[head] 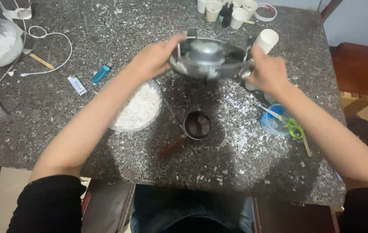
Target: Breaking down wax chunks by hand and preparing a melting station using a portable stove and lighter.
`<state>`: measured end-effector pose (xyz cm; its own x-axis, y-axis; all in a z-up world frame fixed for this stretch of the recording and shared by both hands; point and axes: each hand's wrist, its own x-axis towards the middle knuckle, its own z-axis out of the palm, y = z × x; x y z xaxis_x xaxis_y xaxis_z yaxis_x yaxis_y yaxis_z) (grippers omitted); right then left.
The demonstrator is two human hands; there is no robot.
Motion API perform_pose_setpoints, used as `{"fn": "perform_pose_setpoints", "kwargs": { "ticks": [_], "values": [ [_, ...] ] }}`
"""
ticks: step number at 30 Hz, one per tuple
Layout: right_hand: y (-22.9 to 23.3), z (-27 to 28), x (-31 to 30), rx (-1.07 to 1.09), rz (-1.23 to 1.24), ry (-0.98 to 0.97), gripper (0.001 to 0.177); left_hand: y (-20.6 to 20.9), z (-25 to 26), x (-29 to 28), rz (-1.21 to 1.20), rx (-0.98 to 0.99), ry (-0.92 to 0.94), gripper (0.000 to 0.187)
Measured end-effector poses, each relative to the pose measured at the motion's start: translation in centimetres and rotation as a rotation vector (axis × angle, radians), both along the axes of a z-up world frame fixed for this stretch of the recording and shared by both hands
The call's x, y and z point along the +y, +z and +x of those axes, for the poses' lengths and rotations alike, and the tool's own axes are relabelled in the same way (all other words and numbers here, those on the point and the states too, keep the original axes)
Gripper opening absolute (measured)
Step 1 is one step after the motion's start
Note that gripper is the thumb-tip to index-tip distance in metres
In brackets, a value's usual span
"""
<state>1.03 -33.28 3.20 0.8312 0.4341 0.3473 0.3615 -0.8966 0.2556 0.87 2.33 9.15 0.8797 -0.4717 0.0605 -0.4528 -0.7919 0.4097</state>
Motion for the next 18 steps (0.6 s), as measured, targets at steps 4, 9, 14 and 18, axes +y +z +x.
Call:
{"fn": "perform_pose_setpoints", "kwargs": {
  "ticks": [4,9,14,18],
  "values": [
    [-1.6,0.7,-1.3,-0.009,0.032,0.068,0.048,-1.0,0.4,0.3,0.084,-0.075,-0.115,0.086],
    [2.0,1.2,-1.2,-0.028,0.016,-0.006,0.057,0.3,1.7,1.0,0.011,-0.291,-0.172,0.095],
    [8.9,0.6,0.4,0.034,0.698,0.453,0.052,1.7,3.4,1.7,-0.432,-0.237,0.028,0.094],
    [9.8,3.2,1.1,0.136,0.906,0.413,0.045,0.6,5.2,1.5,-0.788,-0.231,-0.001,0.050]
  ]
}}
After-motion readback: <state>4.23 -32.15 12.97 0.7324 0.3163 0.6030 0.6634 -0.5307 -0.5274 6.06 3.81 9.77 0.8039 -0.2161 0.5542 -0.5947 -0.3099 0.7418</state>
